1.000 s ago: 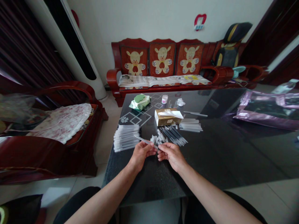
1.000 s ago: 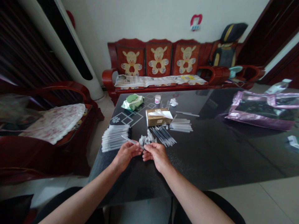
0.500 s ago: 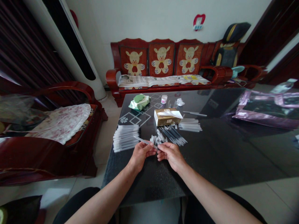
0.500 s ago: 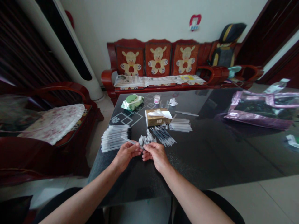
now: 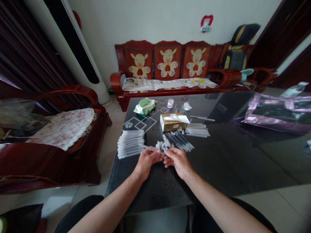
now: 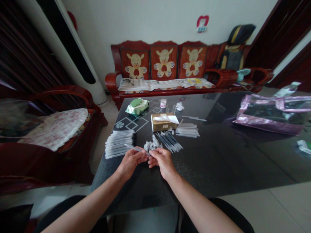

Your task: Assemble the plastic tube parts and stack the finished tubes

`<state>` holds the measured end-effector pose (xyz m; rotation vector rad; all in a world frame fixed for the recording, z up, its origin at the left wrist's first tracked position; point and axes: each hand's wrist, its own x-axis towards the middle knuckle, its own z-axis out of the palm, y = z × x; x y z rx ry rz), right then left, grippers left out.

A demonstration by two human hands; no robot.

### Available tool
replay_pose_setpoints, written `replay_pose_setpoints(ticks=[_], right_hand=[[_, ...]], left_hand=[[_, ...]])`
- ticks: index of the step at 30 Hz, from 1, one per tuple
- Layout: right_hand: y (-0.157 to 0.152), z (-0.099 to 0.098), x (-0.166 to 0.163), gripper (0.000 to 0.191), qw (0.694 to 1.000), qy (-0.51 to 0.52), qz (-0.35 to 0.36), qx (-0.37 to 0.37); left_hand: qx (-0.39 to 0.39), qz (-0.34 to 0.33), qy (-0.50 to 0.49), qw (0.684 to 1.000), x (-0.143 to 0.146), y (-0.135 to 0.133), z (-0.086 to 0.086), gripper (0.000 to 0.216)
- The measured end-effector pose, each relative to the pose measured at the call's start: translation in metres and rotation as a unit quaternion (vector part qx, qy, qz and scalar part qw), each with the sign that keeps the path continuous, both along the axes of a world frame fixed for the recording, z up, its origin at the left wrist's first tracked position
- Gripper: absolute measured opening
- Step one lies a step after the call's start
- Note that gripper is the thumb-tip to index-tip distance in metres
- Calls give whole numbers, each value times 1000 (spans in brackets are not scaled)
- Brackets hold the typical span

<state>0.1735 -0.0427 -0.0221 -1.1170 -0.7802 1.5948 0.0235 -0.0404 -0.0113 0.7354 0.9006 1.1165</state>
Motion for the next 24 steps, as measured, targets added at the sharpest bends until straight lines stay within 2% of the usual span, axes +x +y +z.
replay_pose_setpoints(ticks=[9, 14, 19, 24], right_hand=[[0, 1, 1, 29, 1000, 3, 17, -4], [0, 2, 3, 26, 999, 12, 35, -1], [0, 2, 2, 26, 999, -19, 44, -4], [-1, 0, 1, 33, 995, -69, 62, 23]], left_hand=[[5, 22, -9, 1000, -1, 3, -7, 25], [19, 27, 4, 999, -2, 4, -5, 24], [16, 21, 3, 1000, -1, 3, -3, 24], [23, 14, -3, 1000, -2, 3, -5, 25]])
